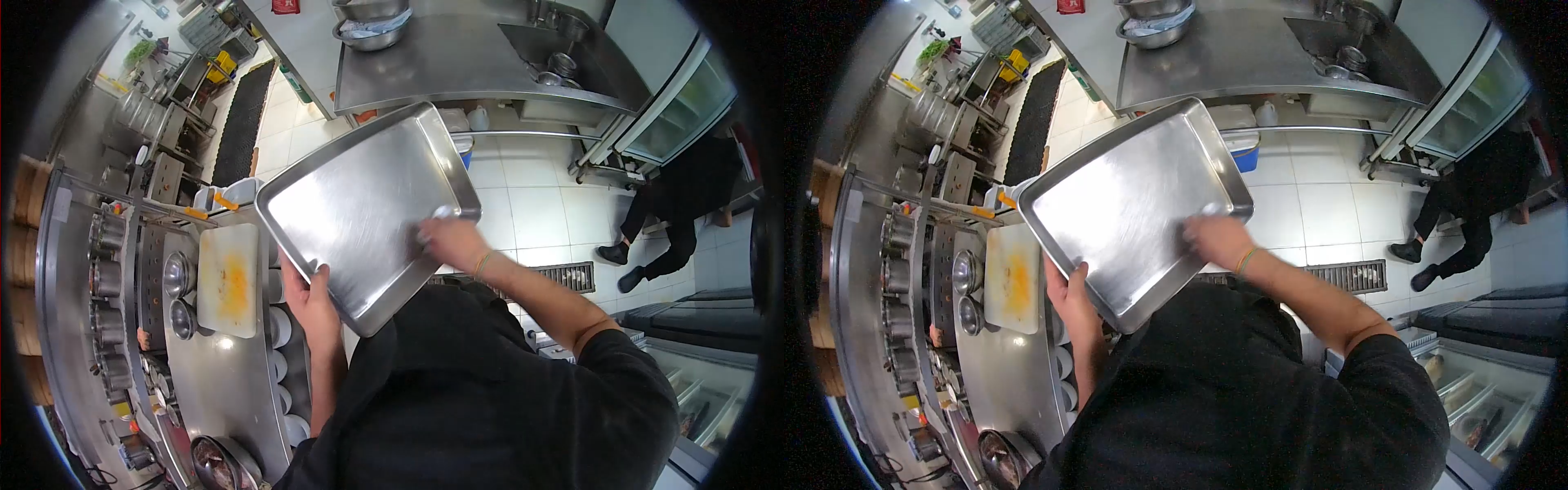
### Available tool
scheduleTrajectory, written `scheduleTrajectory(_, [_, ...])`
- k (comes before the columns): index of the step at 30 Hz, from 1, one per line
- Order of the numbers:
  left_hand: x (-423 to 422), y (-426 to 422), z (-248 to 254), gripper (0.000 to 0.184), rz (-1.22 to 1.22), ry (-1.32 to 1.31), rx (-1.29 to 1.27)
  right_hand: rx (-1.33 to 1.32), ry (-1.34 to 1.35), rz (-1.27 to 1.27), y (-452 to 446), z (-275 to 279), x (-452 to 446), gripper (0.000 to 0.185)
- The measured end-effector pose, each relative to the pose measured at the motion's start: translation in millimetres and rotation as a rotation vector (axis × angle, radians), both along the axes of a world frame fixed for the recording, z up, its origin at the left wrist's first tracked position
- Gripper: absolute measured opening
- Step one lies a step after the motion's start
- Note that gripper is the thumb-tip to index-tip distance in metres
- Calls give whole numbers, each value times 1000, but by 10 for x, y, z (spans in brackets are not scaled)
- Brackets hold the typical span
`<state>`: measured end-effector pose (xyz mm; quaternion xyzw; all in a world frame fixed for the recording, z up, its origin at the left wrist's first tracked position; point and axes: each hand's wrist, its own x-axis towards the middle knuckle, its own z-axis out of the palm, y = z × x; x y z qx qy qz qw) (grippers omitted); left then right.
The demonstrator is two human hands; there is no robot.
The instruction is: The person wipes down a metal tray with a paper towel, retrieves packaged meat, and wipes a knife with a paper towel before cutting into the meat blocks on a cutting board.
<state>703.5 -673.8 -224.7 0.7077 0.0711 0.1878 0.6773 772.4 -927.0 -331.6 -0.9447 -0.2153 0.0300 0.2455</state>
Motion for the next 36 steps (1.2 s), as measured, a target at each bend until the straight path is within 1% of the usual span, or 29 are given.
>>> scheduleTrajectory(2, [-54,56,-27,73,-6,-5,-107,-204,-23,-207,-388,-299,327,22])
scheduleTrajectory(3, [-56,89,-99,71,21,2,-46,-223,-24,-219,-446,-272,377,22])
scheduleTrajectory(4, [-45,122,-148,68,30,0,-60,-242,-28,-228,-473,-226,442,22])
scheduleTrajectory(6, [-50,168,-177,62,35,8,-77,-137,-102,-323,-418,-287,572,23])
scheduleTrajectory(7, [-43,169,-169,62,23,13,-102,-86,-144,-372,-381,-253,667,24])
scheduleTrajectory(8, [-67,178,-155,63,15,24,-125,10,-248,-396,-344,-229,744,24])
scheduleTrajectory(10, [-101,219,-163,63,5,49,-166,208,-453,-450,-210,12,846,25])
scheduleTrajectory(13, [-111,275,-323,61,-33,82,-220,308,-389,-435,182,351,899,24])
scheduleTrajectory(14, [-98,283,-386,60,-57,76,-235,346,-315,-343,367,492,802,25])
scheduleTrajectory(16, [-55,236,-390,57,-74,79,-283,322,-135,-146,883,447,610,29])
scheduleTrajectory(17, [-40,160,-358,56,-69,93,-316,391,-172,46,1107,387,440,27])
scheduleTrajectory(18, [-32,118,-340,55,-64,106,-348,359,-258,189,1269,435,227,28])
scheduleTrajectory(19, [-37,156,-380,53,-89,125,-370,398,-143,306,1334,544,85,27])
scheduleTrajectory(22, [-80,157,-449,54,-14,79,-408,372,-221,372,1203,440,223,22])
scheduleTrajectory(23, [-110,201,-457,53,9,83,-368,308,-109,224,1103,335,397,18])
scheduleTrajectory(24, [-137,244,-463,53,9,101,-367,241,48,37,889,383,630,26])
scheduleTrajectory(25, [-161,280,-471,53,14,112,-371,219,-78,-150,632,5,963,27])
scheduleTrajectory(26, [-202,315,-482,52,26,123,-373,191,-108,-270,366,116,1141,28])
scheduleTrajectory(28, [-195,307,-501,52,-6,111,-352,186,-229,-367,270,63,1376,26])
scheduleTrajectory(29, [-166,279,-457,52,-21,92,-352,291,-283,-362,376,18,1397,24])
scheduleTrajectory(31, [-98,266,-482,52,-73,119,-358,488,-390,-366,712,101,1344,22])
scheduleTrajectory(32, [-60,255,-492,53,-100,133,-362,522,-274,-333,982,329,1164,22])
scheduleTrajectory(33, [-19,241,-483,53,-136,150,-326,580,-201,-278,1228,389,1013,23])
scheduleTrajectory(34, [19,232,-482,53,-162,145,-328,654,-270,-134,1422,449,838,25])
scheduleTrajectory(35, [56,211,-488,53,-189,139,-331,679,-217,-31,1603,442,717,27])
scheduleTrajectory(36, [82,191,-486,52,-214,137,-338,717,-249,114,1750,506,609,26])
